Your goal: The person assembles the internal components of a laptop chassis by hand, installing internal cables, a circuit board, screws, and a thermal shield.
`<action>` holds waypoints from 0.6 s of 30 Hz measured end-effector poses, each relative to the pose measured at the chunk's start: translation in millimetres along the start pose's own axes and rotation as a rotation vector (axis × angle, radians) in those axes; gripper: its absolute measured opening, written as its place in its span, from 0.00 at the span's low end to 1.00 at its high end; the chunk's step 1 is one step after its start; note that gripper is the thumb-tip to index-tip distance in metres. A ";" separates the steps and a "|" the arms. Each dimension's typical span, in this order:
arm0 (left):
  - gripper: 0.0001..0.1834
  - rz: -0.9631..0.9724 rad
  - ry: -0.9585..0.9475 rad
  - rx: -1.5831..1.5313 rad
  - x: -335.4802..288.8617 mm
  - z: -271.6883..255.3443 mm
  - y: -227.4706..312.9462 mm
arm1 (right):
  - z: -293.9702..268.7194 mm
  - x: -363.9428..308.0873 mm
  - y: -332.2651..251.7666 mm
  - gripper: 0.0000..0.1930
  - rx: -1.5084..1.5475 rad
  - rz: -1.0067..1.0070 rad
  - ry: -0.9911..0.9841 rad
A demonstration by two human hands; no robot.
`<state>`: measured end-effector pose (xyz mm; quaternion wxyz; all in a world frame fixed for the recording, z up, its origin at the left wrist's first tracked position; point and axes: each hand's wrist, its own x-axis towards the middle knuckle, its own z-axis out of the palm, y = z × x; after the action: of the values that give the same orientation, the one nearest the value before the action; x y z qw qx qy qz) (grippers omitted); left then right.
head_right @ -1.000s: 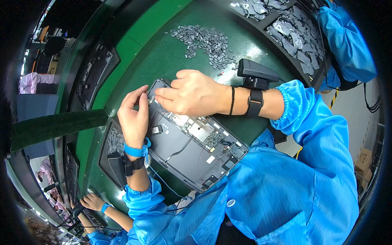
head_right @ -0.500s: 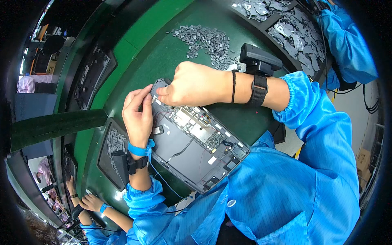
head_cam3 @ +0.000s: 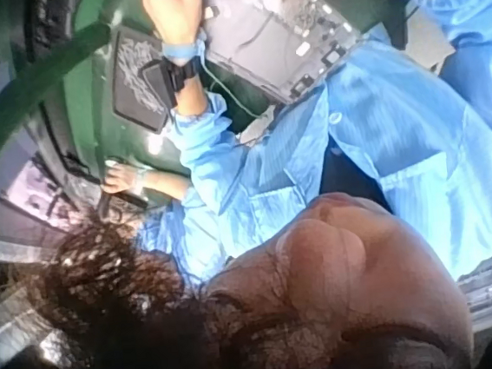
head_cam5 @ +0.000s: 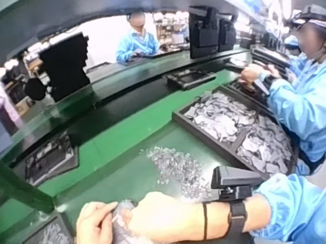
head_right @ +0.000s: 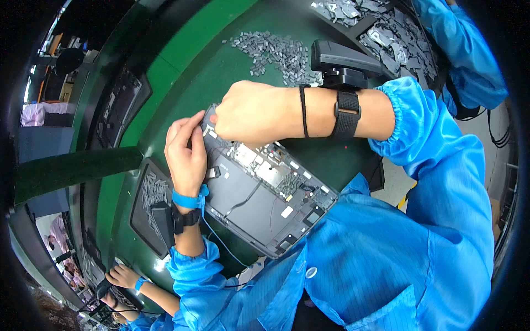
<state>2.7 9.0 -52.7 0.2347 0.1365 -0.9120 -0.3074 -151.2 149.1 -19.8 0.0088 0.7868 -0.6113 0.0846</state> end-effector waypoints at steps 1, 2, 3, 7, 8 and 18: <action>0.14 0.002 -0.009 0.013 2.0 0.3 0.1 | 4.2 -2.2 2.8 0.07 0.014 -0.010 0.052; 0.13 0.005 -0.017 0.028 3.4 0.0 1.2 | 8.1 -4.6 4.4 0.09 0.026 -0.021 0.105; 0.13 -0.046 -0.055 -0.004 3.4 -1.5 3.7 | 11.0 -7.5 3.7 0.12 0.038 0.014 0.075; 0.18 -0.041 0.108 0.155 -14.2 -22.9 6.3 | 2.3 1.3 2.2 0.15 0.277 0.052 0.058; 0.21 -0.057 0.149 0.211 -25.3 -29.3 14.2 | 2.6 -11.8 2.0 0.15 0.262 0.061 0.067; 0.32 -0.558 0.013 -0.264 -187.7 -7.2 84.8 | 42.0 -97.3 -90.6 0.29 0.749 0.615 0.194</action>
<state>157.6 144.9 -59.4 0.1630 0.3519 -0.7901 -0.4748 -82.0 260.5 -67.1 -0.2430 0.5078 -0.7391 0.3699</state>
